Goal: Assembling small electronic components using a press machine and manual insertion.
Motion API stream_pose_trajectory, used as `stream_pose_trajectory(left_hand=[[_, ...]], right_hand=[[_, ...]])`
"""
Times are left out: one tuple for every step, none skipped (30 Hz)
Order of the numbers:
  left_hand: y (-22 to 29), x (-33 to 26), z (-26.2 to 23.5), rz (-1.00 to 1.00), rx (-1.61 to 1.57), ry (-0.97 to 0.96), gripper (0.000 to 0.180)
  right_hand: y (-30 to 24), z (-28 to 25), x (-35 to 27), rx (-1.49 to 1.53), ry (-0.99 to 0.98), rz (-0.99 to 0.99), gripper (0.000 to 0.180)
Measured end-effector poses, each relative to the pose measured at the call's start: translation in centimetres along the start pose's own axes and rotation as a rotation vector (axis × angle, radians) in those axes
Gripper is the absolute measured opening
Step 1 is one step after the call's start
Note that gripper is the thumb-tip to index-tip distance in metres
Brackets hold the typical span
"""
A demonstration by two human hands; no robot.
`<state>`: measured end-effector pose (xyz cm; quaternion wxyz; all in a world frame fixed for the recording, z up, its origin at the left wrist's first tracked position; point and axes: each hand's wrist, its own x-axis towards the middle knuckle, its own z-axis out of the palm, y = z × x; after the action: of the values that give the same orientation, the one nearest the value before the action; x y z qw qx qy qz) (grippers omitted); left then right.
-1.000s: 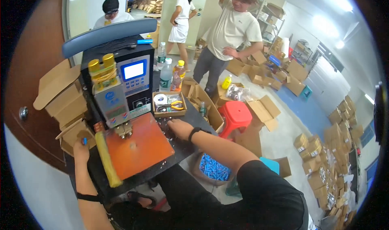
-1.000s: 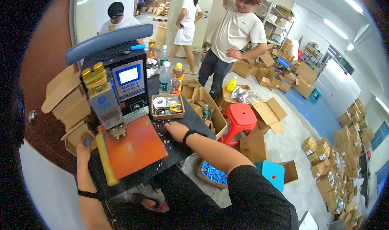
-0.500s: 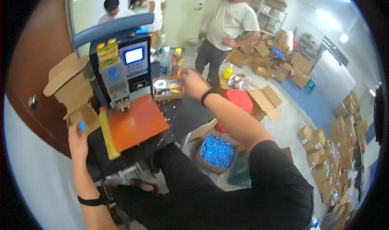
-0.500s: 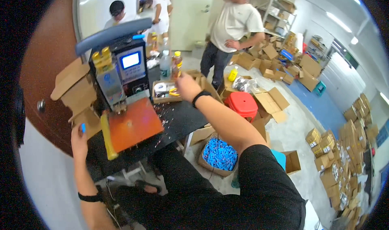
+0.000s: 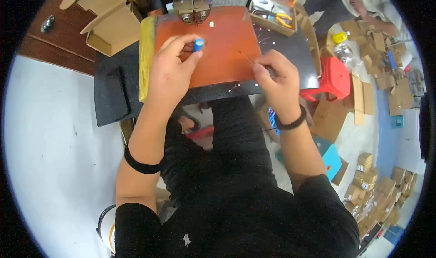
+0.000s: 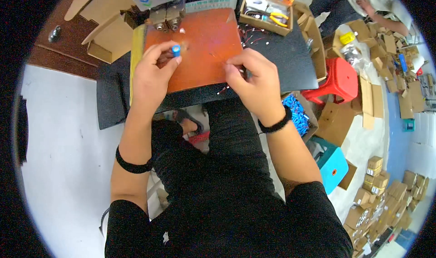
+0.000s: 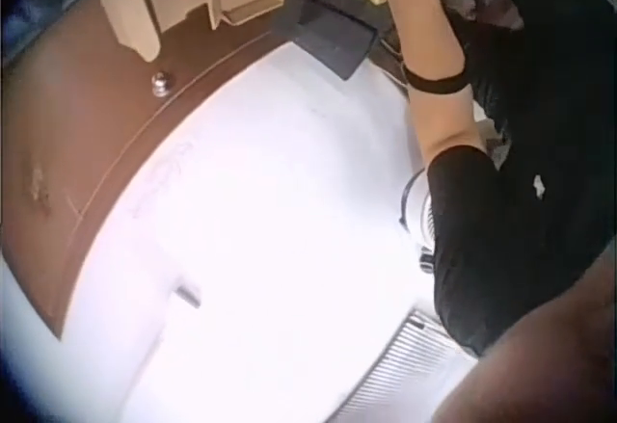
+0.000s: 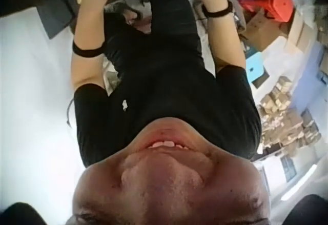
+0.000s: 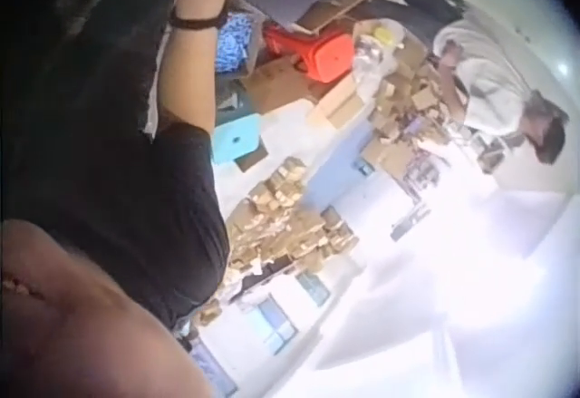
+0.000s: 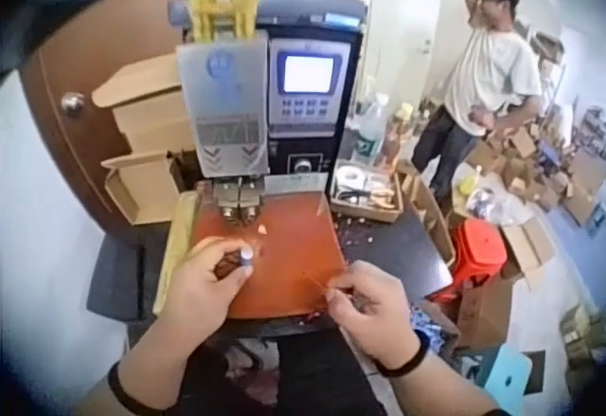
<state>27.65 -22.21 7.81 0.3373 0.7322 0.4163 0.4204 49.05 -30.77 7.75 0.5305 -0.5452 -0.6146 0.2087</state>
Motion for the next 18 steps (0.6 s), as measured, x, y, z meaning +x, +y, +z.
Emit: stream_pose_trajectory(left_hand=[[-0.2, 0.1, 0.2, -0.054, -0.051, -0.01, 0.027], [-0.4, 0.3, 0.3, -0.108, -0.102, -0.016, 0.028], [-0.6, 0.3, 0.3, -0.13, -0.097, -0.027, 0.028], [-0.7, 0.4, 0.3, -0.166, -0.147, -0.025, 0.028], [-0.7, 0.4, 0.2, -0.201, -0.198, -0.02, 0.027], [-0.5, 0.5, 0.1, -0.218, -0.194, -0.027, 0.027], [-0.3, 0.7, 0.1, -0.24, -0.14, -0.019, 0.028], [-0.2, 0.8, 0.2, -0.261, -0.086, -0.011, 0.028], [-0.1, 0.8, 0.2, -0.274, -0.085, -0.015, 0.028], [-0.1, 0.8, 0.2, -0.279, -0.107, -0.001, 0.028], [-0.1, 0.8, 0.3, -0.283, -0.128, 0.014, 0.029], [-0.2, 0.9, 0.3, -0.294, -0.126, 0.013, 0.029], [-0.2, 0.9, 0.3, -0.279, -0.129, 0.017, 0.03], [-0.4, 0.9, 0.2, -0.263, -0.131, 0.02, 0.03], [-0.5, 1.0, 0.3, -0.273, -0.133, 0.017, 0.03], [-0.7, 1.0, 0.3, -0.241, -0.106, 0.02, 0.031], [-0.8, 1.0, 0.3, -0.208, -0.079, 0.022, 0.031], [-0.8, 1.1, 0.2, -0.211, -0.08, 0.019, 0.031]], right_hand=[[0.3, 0.2, 0.0, -0.063, -0.019, -0.039, 0.004], [0.7, 0.3, 0.2, -0.051, -0.026, -0.019, 0.004], [1.1, 0.2, 0.2, -0.025, -0.041, -0.029, 0.003], [1.3, 0.2, 0.3, 0.001, -0.056, -0.04, 0.004], [1.3, 0.3, 0.6, 0.001, -0.101, -0.056, 0.004], [1.2, 0.5, 0.8, 0.007, -0.106, -0.039, 0.004], [1.2, 0.7, 1.1, 0.044, -0.125, -0.053, 0.004], [1.1, 0.8, 1.5, 0.081, -0.144, -0.068, 0.005], [1.0, 0.9, 1.8, 0.087, -0.147, -0.069, 0.004], [1.3, 1.1, 1.9, 0.09, -0.153, -0.058, 0.004], [1.7, 1.2, 1.9, 0.103, -0.127, -0.11, 0.004], [2.1, 1.4, 1.9, 0.118, -0.102, -0.162, 0.004], [2.4, 1.6, 1.9, 0.117, -0.091, -0.197, 0.005], [2.6, 1.8, 1.9, 0.121, -0.096, -0.189, 0.005], [2.7, 1.7, 2.0, 0.103, -0.098, -0.195, 0.006], [2.7, 1.7, 2.0, 0.084, -0.099, -0.203, 0.007], [2.7, 1.8, 2.0, 0.084, -0.102, -0.196, 0.007], [2.7, 1.9, 2.1, 0.07, -0.101, -0.222, 0.008]])
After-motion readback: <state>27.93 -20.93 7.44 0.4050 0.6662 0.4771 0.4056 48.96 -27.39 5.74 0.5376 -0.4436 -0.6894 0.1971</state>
